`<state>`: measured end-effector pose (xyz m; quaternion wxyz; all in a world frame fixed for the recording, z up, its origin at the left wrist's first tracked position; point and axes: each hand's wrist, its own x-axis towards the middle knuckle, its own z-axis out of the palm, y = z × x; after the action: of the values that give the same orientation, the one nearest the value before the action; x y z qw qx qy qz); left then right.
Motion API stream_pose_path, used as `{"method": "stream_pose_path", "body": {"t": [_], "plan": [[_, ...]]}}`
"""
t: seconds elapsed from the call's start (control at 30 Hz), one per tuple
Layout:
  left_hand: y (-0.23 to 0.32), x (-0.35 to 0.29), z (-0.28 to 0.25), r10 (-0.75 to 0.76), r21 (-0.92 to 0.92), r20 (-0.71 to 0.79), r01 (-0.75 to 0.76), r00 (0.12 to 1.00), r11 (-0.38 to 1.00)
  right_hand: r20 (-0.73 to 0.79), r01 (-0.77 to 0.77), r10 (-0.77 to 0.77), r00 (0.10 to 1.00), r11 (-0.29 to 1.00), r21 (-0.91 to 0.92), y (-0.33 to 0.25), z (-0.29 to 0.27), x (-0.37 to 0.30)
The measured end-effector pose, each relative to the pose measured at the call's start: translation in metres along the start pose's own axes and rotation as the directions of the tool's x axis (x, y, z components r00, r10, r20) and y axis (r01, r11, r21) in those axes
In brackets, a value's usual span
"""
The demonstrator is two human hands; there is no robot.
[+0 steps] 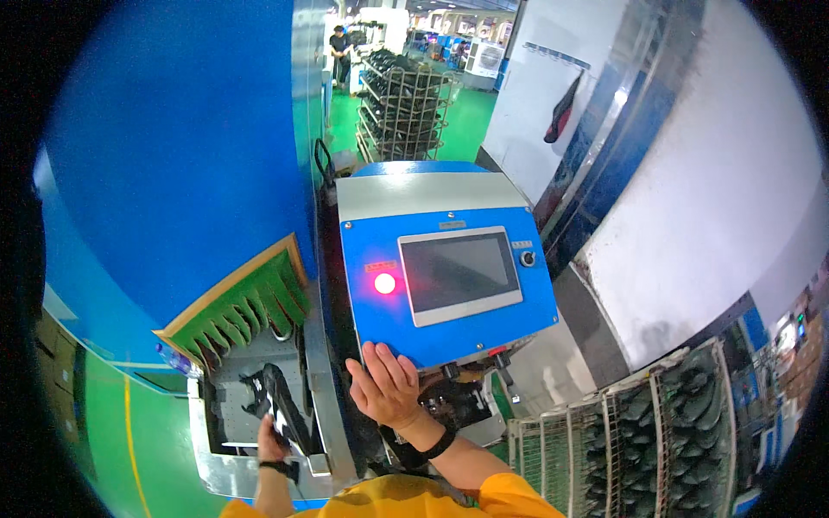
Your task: Operating a shoe lasting machine to shape shoes on lasts.
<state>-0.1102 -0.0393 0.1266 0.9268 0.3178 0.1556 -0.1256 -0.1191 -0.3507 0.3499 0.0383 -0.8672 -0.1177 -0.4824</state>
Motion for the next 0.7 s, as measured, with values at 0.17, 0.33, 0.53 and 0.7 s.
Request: {"method": "stream_pose_path", "body": {"t": [0.17, 0.33, 0.53, 0.7], "plan": [[-0.040, -0.090, 0.060, 0.054, -0.117, 0.128, -0.039, 0.990, 0.992, 0.131, -0.186, 0.132, 0.983, 0.688, 0.702, -0.013, -0.051, -0.044], [-0.054, -0.172, 0.190, 0.020, 0.074, 0.318, -0.045, 0.948, 0.996, 0.642, -0.642, 0.003, 0.767, -0.014, 0.767, -0.040, -0.087, -0.072], [-0.131, -0.182, 0.204, 0.470, 0.674, 0.001, -0.348, 0.883, 0.652, 0.628, -0.627, 0.081, 0.774, 0.233, 0.743, 0.016, -0.124, -0.057], [-0.137, -0.197, 0.223, 0.280, 0.892, 0.450, -0.410, 0.848, -0.191, 0.659, -0.590, -0.045, 0.751, 0.402, 0.700, 0.060, -0.145, -0.078]]}}
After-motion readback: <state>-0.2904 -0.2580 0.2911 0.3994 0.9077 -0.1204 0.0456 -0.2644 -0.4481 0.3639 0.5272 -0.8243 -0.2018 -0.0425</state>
